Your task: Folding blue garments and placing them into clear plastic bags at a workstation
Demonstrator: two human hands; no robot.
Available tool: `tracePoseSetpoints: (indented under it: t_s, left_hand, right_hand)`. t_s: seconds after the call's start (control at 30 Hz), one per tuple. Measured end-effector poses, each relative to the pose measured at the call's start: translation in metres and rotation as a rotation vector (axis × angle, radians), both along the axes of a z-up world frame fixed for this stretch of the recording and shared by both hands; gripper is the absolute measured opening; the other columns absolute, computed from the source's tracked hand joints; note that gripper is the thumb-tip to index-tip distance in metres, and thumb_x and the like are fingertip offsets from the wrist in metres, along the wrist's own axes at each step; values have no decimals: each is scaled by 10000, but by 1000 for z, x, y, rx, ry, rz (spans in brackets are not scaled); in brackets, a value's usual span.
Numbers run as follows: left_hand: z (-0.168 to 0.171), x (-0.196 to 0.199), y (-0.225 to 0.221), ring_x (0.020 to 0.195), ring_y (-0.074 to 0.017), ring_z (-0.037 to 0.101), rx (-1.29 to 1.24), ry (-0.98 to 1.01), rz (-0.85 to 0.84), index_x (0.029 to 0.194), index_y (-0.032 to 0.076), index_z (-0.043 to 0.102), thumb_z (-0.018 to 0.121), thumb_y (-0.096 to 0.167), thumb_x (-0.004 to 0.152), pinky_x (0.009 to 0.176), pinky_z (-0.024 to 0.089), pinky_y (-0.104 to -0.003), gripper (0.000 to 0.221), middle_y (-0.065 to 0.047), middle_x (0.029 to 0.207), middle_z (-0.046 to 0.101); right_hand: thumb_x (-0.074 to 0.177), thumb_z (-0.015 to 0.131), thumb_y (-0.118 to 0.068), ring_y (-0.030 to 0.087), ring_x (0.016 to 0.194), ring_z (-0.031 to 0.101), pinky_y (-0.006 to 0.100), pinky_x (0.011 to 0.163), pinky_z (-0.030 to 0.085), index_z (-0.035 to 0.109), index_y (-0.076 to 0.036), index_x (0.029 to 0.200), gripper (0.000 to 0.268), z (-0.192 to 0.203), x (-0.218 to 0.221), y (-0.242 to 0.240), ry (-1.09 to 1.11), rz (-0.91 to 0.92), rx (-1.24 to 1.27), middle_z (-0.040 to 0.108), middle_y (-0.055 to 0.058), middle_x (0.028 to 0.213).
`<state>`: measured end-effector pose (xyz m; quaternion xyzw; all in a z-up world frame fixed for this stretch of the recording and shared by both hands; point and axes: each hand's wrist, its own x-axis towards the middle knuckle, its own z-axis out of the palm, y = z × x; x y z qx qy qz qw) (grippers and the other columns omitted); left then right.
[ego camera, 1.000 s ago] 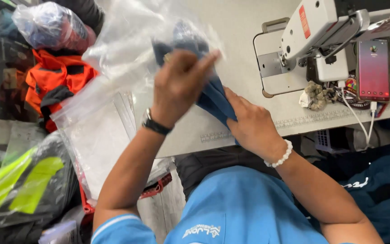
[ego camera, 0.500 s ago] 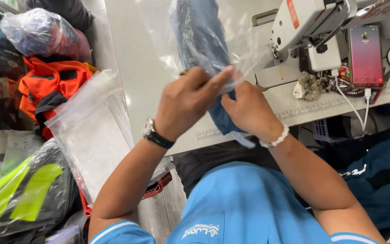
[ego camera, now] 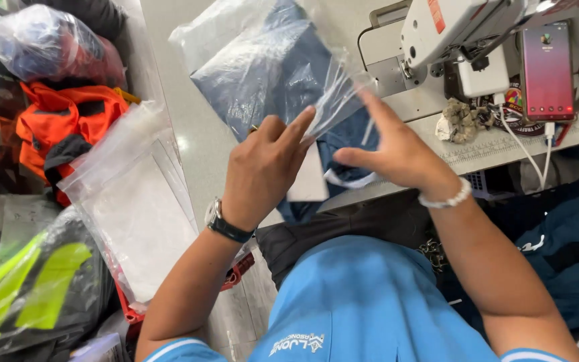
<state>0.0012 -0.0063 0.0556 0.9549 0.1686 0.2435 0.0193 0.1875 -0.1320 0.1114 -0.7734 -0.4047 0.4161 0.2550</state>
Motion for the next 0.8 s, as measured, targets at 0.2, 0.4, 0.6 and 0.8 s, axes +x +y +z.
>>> tracePoseSetpoints:
  t_s: [0.2, 0.4, 0.6, 0.8]
  left_hand:
    - [-15, -8, -7, 487, -203, 521, 1, 29, 34, 1368, 190, 679, 731, 245, 970, 445, 437, -324, 405, -20, 784, 518]
    - [-40, 25, -5, 498, -223, 481, 144, -64, 88, 1458, 270, 593, 626, 273, 998, 464, 445, -358, 461, -8, 825, 457]
    - [-19, 20, -34, 506, -214, 523, -36, -71, 13, 1437, 299, 624, 603, 327, 1045, 443, 434, -327, 394, 11, 814, 481]
    - [-24, 26, -13, 546, -256, 553, 31, -116, 103, 1481, 330, 583, 598, 333, 1044, 484, 489, -382, 437, -7, 846, 485]
  right_hand:
    - [898, 842, -188, 334, 1088, 663, 473, 767, 604, 412, -33, 1504, 760, -117, 10, -58, 203, -512, 482, 614, 248, 1271]
    - [942, 798, -205, 361, 670, 708, 418, 313, 535, 592, 63, 1060, 359, -137, -14, -39, 504, -674, 429, 655, 247, 894]
    - [960, 744, -170, 387, 650, 729, 419, 351, 532, 636, 17, 910, 221, -113, -25, -9, 743, -870, 700, 716, 293, 897]
    - [941, 749, -156, 288, 1007, 738, 411, 762, 616, 690, -102, 1027, 117, -117, -54, 13, 774, -885, 793, 740, 175, 1117]
